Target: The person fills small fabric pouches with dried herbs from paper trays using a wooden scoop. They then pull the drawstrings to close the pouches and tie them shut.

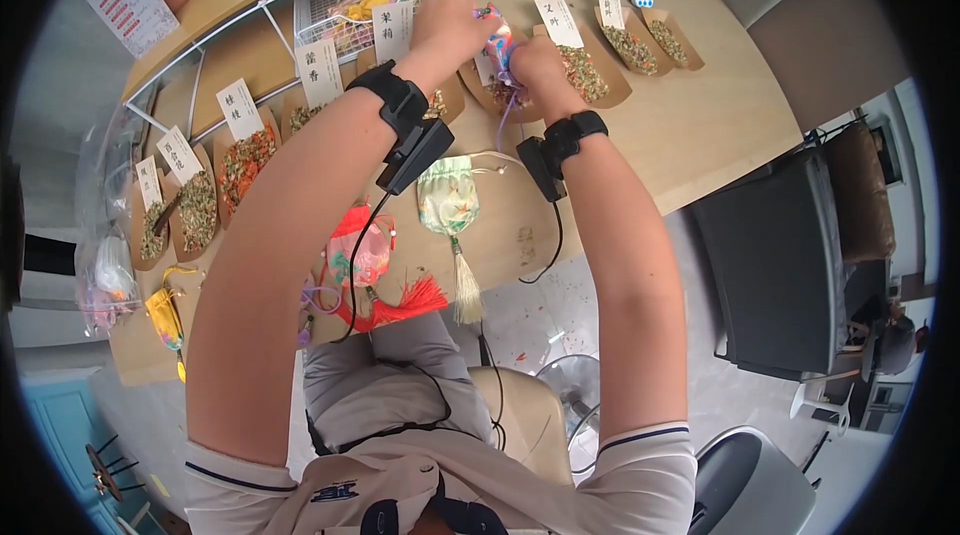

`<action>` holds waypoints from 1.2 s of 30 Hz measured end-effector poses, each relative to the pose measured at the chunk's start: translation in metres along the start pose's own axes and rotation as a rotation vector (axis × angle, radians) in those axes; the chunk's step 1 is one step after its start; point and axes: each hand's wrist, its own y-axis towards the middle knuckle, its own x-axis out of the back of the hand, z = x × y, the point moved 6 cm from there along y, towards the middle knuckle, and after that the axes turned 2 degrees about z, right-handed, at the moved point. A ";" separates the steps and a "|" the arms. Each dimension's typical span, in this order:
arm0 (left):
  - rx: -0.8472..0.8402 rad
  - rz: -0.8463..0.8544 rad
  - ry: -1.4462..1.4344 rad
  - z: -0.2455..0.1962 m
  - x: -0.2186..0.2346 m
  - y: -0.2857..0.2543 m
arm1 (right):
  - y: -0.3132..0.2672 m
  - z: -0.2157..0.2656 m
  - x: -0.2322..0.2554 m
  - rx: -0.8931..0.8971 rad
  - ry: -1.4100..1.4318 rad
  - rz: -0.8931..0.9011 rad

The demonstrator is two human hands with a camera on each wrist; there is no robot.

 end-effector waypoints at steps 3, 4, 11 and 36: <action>0.010 -0.026 0.044 -0.004 -0.005 0.002 | -0.003 0.000 -0.003 -0.031 0.001 0.063; 0.005 -0.006 0.061 -0.005 -0.005 0.000 | -0.005 0.002 -0.002 -0.014 -0.015 0.056; -0.006 0.016 0.046 -0.006 -0.002 0.005 | -0.010 0.005 0.003 0.073 -0.101 -0.002; -0.011 0.042 0.098 -0.012 0.019 0.003 | 0.027 -0.031 -0.005 0.124 0.114 -0.313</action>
